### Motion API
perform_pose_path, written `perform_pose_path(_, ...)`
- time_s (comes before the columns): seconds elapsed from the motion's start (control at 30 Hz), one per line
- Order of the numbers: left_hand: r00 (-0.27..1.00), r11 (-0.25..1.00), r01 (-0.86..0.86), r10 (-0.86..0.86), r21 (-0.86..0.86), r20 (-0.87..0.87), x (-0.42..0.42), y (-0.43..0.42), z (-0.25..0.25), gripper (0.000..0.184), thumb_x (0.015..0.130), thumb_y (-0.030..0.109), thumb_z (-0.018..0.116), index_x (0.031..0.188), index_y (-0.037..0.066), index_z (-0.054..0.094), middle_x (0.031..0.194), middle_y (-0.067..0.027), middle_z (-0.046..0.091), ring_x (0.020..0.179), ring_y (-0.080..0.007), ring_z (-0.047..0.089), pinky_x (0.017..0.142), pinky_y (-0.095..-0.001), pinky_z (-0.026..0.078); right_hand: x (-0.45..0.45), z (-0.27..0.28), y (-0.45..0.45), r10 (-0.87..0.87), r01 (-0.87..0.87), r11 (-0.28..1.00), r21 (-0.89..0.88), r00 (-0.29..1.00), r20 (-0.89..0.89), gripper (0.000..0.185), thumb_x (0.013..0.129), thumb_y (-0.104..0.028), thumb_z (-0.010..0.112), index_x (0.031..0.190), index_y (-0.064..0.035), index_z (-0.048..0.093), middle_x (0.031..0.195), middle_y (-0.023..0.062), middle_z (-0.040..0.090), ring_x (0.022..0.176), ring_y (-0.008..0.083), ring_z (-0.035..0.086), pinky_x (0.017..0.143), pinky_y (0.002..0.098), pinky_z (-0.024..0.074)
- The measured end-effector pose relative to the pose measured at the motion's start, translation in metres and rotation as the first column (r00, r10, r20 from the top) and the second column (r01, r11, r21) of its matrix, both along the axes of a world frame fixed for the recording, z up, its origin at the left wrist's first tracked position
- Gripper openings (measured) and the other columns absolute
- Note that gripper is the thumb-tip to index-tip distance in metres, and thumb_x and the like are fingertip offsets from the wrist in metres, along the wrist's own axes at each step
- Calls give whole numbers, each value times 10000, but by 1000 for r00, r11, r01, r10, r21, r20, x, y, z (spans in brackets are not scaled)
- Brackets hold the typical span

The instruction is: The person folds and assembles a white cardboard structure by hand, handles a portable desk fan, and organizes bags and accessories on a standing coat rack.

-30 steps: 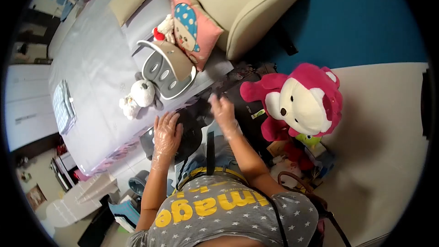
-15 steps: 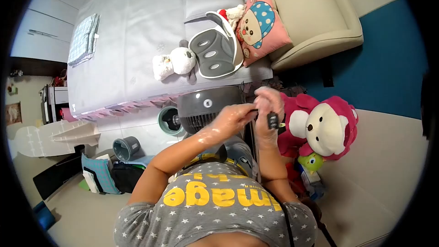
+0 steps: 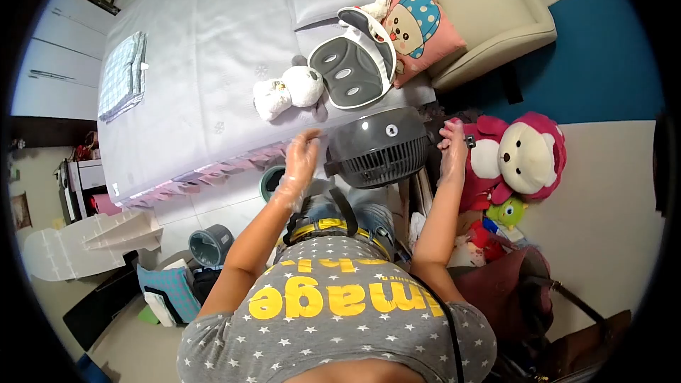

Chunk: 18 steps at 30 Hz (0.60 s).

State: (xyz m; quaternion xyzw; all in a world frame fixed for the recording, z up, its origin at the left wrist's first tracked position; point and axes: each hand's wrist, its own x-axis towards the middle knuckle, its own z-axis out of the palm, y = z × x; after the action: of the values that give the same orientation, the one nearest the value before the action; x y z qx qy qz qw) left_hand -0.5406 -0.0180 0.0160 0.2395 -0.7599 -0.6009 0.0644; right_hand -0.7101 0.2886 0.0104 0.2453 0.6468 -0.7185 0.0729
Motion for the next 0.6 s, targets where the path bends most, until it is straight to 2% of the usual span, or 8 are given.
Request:
perform_pose_path(0.07,971,946,-162,102,282,218,8,-18,-59,420,918,254,499,1284,49,473,1255,-165,518,1167,-225,470,997,-369,347,-11,-44,8,9,-15,996,85,997,74,385,889,-363,554,1073,-27,597,816,37,581,570,100,461,557,247,404)
perform_pose_path(0.1,972,945,-152,91,288,216,10,-17,-67,420,918,254,499,1284,49,473,1255,-165,518,1167,-225,470,997,-369,347,-16,-67,13,-64,59,996,68,995,80,341,873,-328,569,1054,-42,608,825,37,577,587,96,462,556,239,398)
perform_pose_path(0.17,837,755,-379,32,535,546,13,-6,-78,553,901,441,488,1321,85,426,1306,-119,479,1221,-225,411,984,-442,319,-21,-81,16,-148,143,988,57,985,85,300,857,-294,585,1036,-56,620,833,37,573,604,91,464,555,231,393)
perform_pose_path(0.27,838,714,-323,-90,622,539,11,22,-90,621,867,554,476,1302,113,435,1303,-76,482,1215,-216,400,935,-462,321,-19,-86,18,-6,-23,981,192,989,147,398,830,-356,607,1096,-59,603,985,79,634,723,162,570,666,282,468)
perform_pose_path(0.33,819,731,-330,-93,597,567,9,31,-100,515,871,545,475,1210,159,508,1206,-54,544,1085,-182,477,825,-387,363,-15,-94,11,186,-132,978,-162,905,383,384,834,-372,572,1089,-89,620,1025,80,648,809,222,612,748,343,499)
perform_pose_path(0.43,857,633,-375,-41,677,514,5,32,-132,376,888,535,450,1051,222,579,962,12,632,756,-138,538,660,-328,356,-10,-99,3,208,-188,978,-94,928,309,381,843,-391,528,1081,-111,629,983,82,654,847,242,622,772,369,507)
perform_pose_path(0.47,857,632,-378,-39,677,515,8,33,-145,376,888,535,450,1051,222,579,962,12,632,756,-138,538,660,-328,356,-7,-96,0,210,-190,977,-94,927,310,381,843,-391,528,1081,-111,629,983,82,654,847,242,622,772,369,507)
perform_pose_path(0.6,912,346,-407,109,845,395,13,38,-149,336,911,497,435,1037,224,585,975,29,645,806,-155,574,726,-352,394,-1,-72,-12,183,-131,976,-173,927,328,403,824,-397,524,1069,-98,636,982,72,650,835,225,617,750,346,496)
